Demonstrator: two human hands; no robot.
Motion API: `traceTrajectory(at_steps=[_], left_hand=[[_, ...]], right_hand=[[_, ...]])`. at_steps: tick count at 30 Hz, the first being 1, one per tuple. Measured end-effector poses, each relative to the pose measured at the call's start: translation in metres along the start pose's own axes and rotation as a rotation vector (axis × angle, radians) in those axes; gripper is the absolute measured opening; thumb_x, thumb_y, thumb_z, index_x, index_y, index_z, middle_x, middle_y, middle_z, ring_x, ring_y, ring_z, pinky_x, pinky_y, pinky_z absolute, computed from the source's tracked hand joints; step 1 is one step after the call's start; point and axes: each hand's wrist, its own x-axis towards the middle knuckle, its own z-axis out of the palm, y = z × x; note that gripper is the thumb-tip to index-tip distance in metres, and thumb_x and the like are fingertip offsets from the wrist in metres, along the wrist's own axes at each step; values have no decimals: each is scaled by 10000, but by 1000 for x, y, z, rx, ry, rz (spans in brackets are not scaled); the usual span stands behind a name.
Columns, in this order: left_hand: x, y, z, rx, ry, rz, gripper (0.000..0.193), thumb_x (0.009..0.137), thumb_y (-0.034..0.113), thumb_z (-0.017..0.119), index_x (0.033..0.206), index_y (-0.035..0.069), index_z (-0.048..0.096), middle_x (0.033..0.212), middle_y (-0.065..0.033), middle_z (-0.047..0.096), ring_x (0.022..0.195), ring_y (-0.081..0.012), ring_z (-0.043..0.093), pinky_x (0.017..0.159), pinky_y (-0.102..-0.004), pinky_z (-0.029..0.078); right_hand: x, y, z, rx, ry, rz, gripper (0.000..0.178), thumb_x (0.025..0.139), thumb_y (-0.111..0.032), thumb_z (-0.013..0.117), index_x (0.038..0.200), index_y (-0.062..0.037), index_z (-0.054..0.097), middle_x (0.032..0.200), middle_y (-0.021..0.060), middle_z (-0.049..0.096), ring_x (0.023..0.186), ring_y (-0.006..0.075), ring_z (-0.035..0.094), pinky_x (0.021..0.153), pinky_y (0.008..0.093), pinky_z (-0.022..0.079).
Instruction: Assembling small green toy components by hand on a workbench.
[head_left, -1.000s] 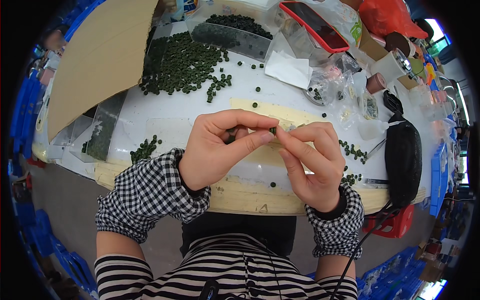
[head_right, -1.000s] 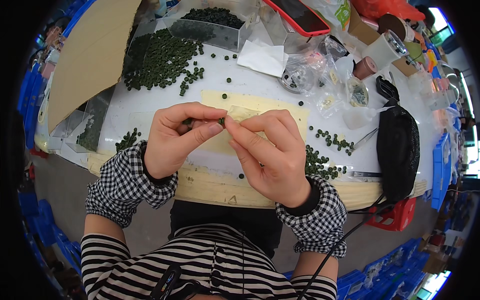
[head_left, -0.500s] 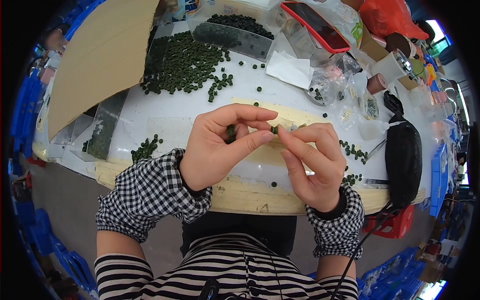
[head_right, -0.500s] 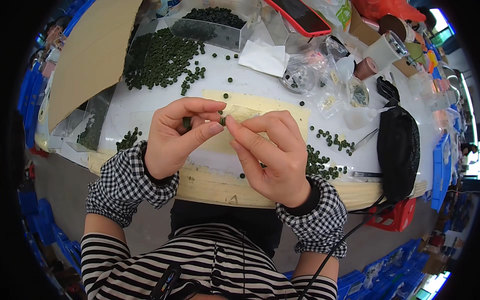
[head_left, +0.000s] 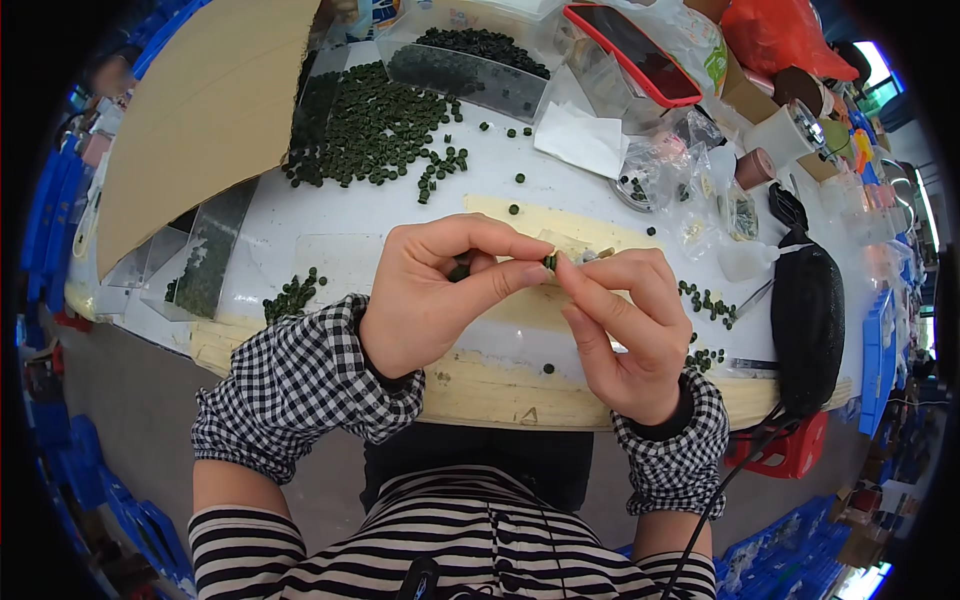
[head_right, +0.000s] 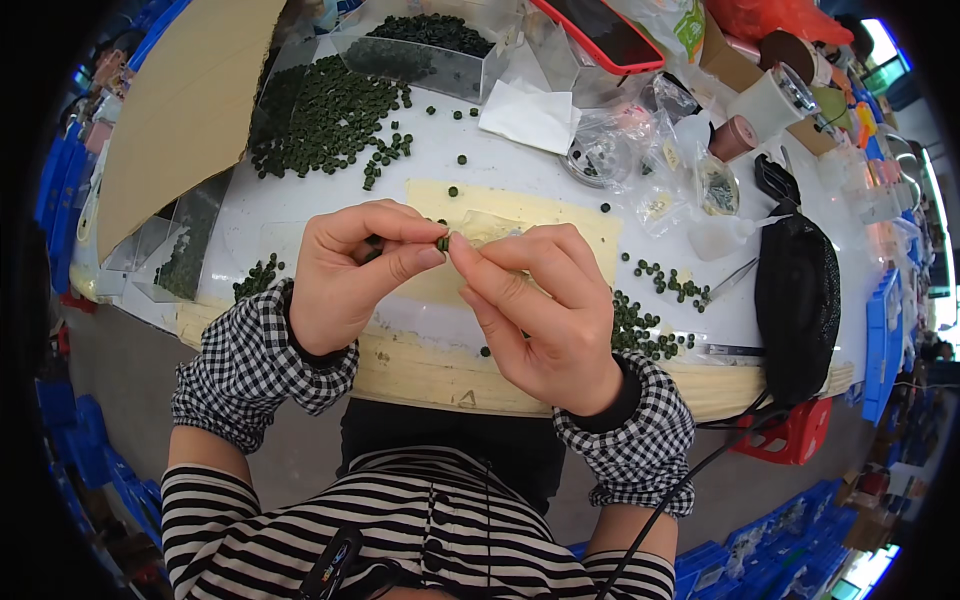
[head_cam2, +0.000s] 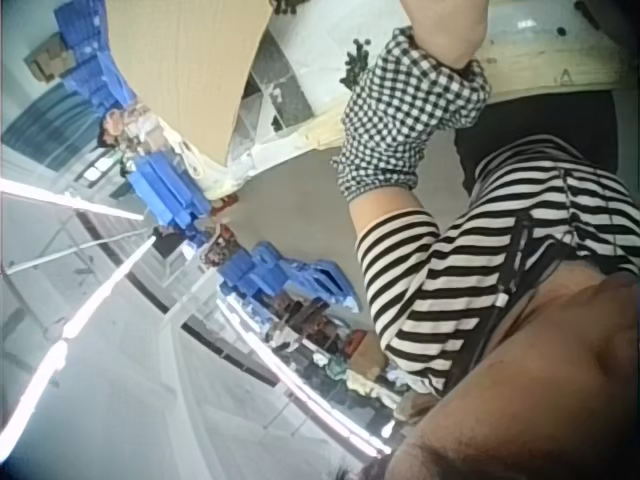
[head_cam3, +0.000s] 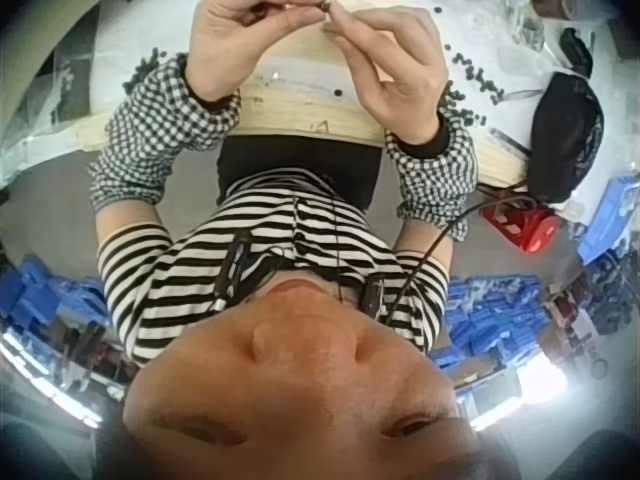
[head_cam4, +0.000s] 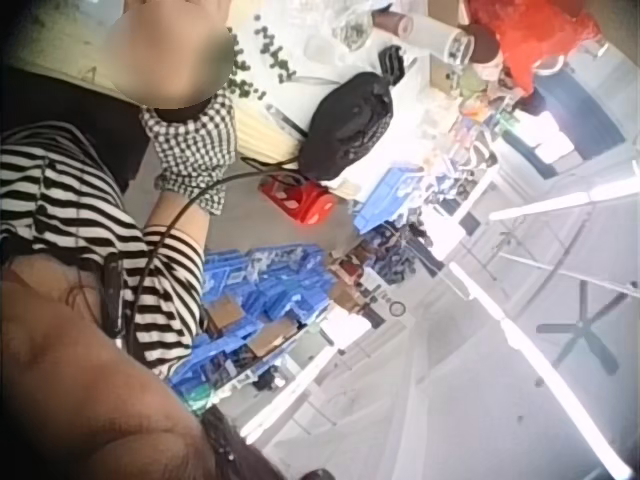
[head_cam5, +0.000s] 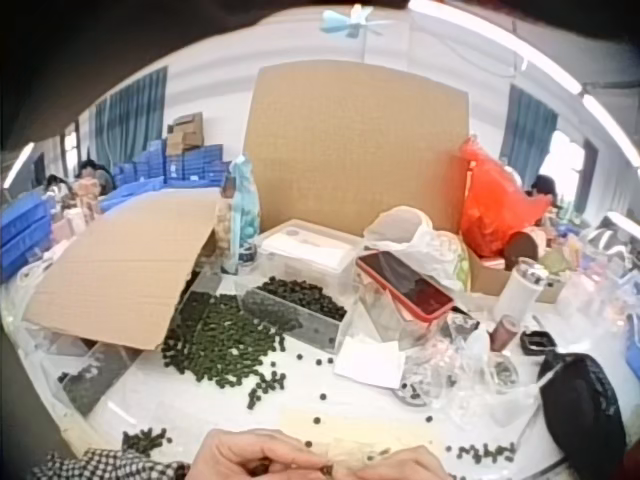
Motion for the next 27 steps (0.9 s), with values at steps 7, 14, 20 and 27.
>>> traceTrajectory(at_steps=[7,14,20,27], left_hand=[[-1,0,1,-28,-2,-9,162,832,-78,665,980,-20,695,964,-99,671,881,-129,621,796,-236,495],[0,-6,3,-109,26,20,163,833,-5,705,994,6,725,880,-24,682,697,-16,503,642,-169,420],[0,-7,2,-105,19,0,155,839,-6,698,993,0,721,881,-26,684,700,-15,516,644,-165,429],[0,-7,3,-133,15,-10,157,839,-9,697,995,-3,718,874,-22,682,706,-13,521,649,-163,437]], right_hand=[[-2,2,0,9,-30,-13,453,694,24,735,1138,-50,686,893,46,617,763,221,558,657,318,462],[-2,3,0,-1,-62,-11,455,691,28,733,1137,-47,683,900,43,617,763,216,561,671,316,462],[-3,4,0,2,-74,-12,445,693,29,732,1129,-52,686,914,40,625,768,217,561,679,315,466],[-3,4,0,-6,-74,-5,443,690,27,733,1122,-59,690,919,33,629,770,215,558,683,313,466]])
